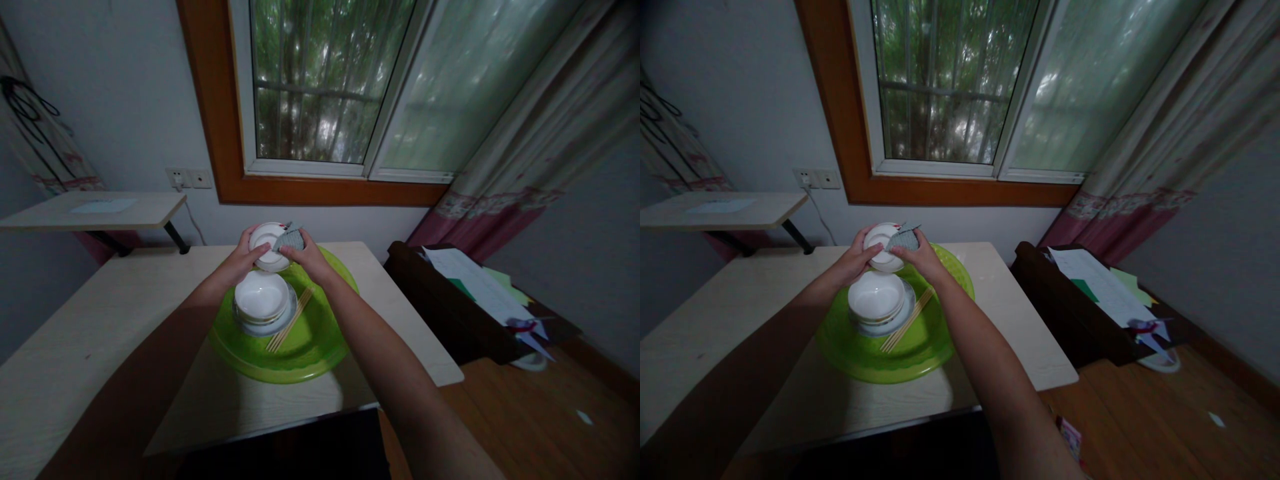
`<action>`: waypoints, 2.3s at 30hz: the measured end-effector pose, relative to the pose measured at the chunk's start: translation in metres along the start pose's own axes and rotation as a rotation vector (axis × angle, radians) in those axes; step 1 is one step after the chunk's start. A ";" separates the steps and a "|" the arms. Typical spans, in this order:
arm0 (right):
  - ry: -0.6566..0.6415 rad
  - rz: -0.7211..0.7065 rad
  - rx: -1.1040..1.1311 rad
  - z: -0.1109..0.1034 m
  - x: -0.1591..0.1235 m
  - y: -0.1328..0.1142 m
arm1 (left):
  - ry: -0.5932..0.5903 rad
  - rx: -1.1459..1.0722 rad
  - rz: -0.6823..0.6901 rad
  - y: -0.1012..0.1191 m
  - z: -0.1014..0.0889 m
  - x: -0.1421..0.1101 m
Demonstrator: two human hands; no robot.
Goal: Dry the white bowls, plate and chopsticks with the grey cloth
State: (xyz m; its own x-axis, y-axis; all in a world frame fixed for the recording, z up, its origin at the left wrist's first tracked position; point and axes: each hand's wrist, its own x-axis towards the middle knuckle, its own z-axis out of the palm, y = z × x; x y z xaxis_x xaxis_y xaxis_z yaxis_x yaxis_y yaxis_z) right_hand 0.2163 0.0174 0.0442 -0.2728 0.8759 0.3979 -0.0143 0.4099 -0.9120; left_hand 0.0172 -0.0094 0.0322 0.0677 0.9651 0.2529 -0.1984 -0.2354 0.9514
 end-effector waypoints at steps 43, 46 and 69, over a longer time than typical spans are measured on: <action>0.312 -0.466 -0.417 -0.007 0.008 0.016 | 0.210 0.131 0.214 -0.014 -0.014 0.016; 0.280 -0.394 -0.408 -0.005 0.008 0.017 | 0.225 0.152 0.217 -0.016 -0.016 0.017; 0.191 -0.548 -0.823 0.012 -0.003 0.006 | 0.319 0.273 0.247 -0.014 -0.017 0.017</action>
State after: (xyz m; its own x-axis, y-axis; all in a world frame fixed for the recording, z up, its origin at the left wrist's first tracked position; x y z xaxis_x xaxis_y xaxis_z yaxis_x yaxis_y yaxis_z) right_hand 0.2057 0.0139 0.0366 -0.2679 0.5109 0.8169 0.5968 0.7536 -0.2756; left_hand 0.0045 0.0118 0.0198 -0.2609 0.8536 0.4509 0.0959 -0.4419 0.8919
